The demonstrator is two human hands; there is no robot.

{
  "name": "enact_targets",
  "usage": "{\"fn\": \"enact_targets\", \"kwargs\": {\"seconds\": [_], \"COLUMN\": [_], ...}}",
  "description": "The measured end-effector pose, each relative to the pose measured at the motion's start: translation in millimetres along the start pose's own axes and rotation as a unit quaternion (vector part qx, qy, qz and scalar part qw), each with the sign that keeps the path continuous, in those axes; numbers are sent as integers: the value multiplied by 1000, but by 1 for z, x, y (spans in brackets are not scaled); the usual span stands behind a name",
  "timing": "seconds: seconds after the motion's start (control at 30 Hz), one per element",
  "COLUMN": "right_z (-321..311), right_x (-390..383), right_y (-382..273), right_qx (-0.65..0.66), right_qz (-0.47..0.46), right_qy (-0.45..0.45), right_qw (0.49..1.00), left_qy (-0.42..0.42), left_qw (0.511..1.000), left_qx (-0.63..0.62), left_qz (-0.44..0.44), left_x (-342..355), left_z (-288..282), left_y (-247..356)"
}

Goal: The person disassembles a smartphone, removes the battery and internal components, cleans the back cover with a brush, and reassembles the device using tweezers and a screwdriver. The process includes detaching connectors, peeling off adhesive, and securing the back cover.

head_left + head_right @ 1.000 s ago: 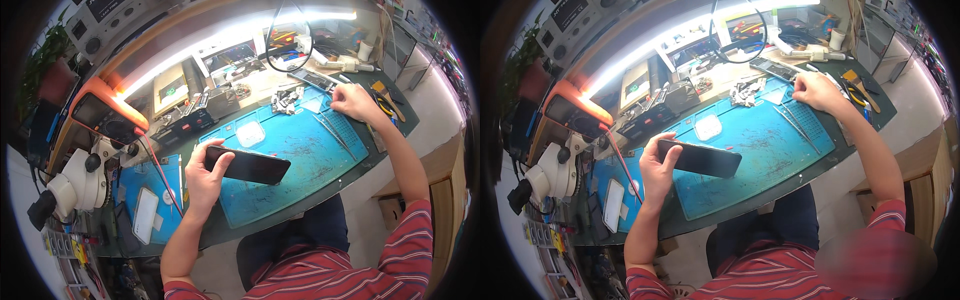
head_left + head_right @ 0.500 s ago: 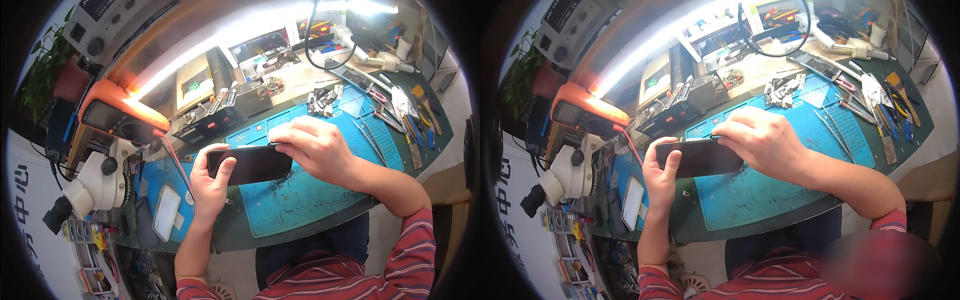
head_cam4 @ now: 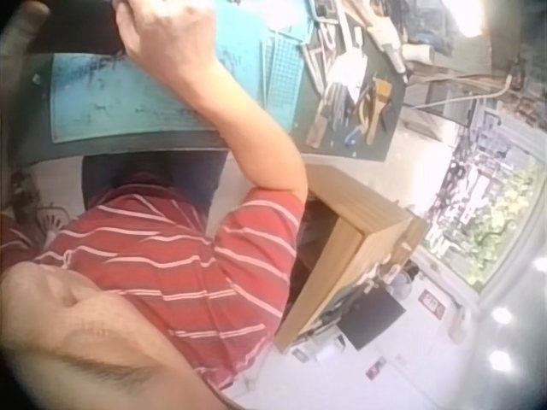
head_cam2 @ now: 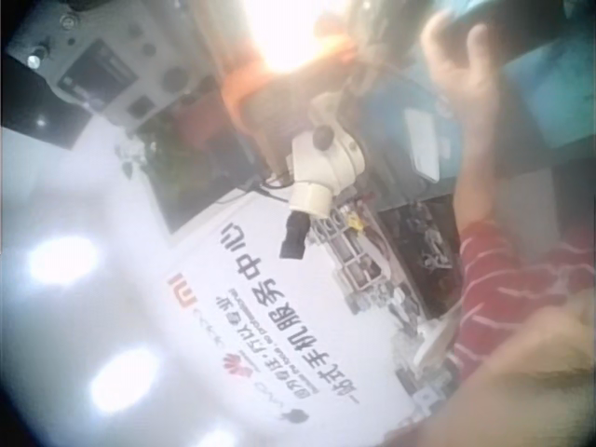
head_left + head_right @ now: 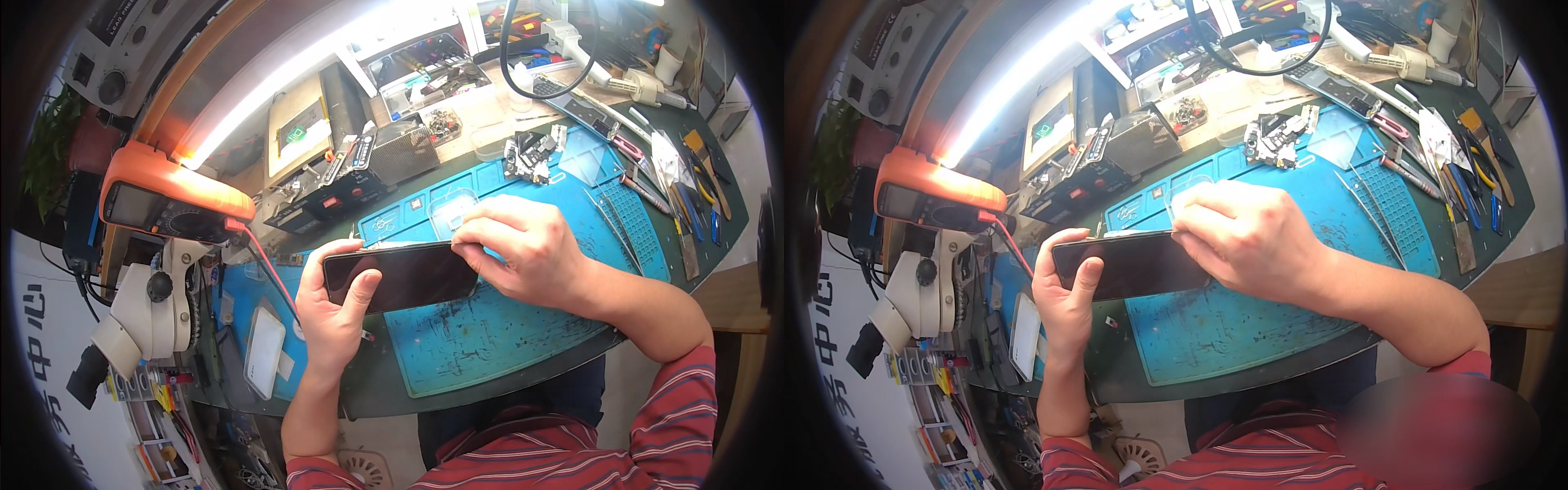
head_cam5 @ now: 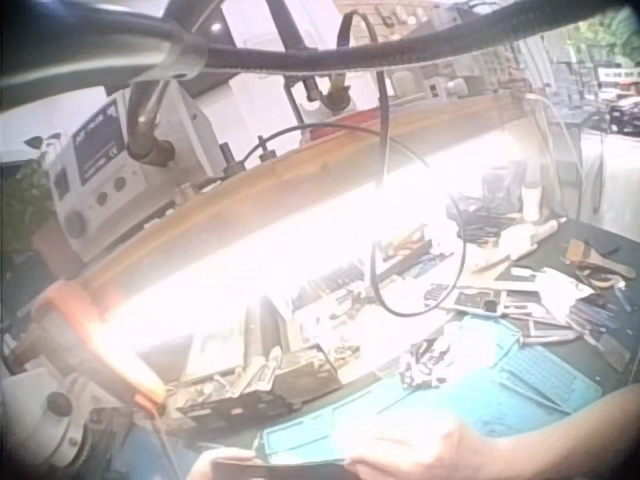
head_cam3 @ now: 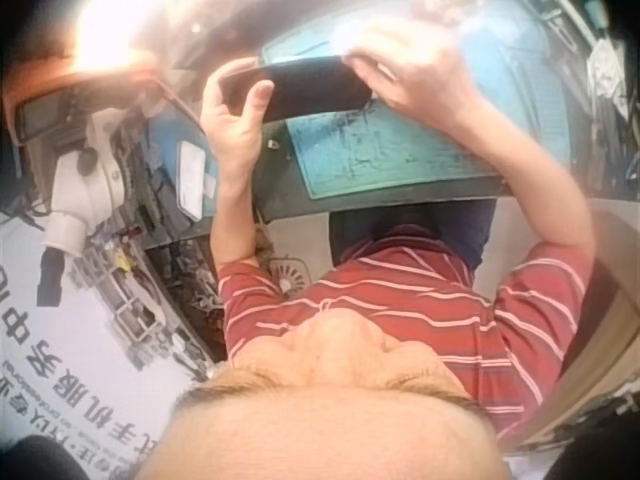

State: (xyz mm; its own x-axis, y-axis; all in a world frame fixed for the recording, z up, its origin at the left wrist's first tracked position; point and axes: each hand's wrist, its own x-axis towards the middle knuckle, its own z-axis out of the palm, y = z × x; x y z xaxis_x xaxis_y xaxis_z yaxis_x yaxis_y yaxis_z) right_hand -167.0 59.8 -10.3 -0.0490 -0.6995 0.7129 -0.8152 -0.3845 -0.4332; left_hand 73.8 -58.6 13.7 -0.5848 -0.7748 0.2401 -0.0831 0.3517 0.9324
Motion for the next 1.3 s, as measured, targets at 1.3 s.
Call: {"fn": "enact_targets", "kwargs": {"seconds": [1.3], "right_z": [10], "right_x": [2], "right_y": [-1], "right_qx": [6], "right_qz": [-84], "right_qy": [48], "right_qw": [995], "left_qy": [2], "left_qw": [996], "left_qx": [40], "left_qz": [75], "left_x": [-7], "left_z": [0], "left_y": [-1]}}
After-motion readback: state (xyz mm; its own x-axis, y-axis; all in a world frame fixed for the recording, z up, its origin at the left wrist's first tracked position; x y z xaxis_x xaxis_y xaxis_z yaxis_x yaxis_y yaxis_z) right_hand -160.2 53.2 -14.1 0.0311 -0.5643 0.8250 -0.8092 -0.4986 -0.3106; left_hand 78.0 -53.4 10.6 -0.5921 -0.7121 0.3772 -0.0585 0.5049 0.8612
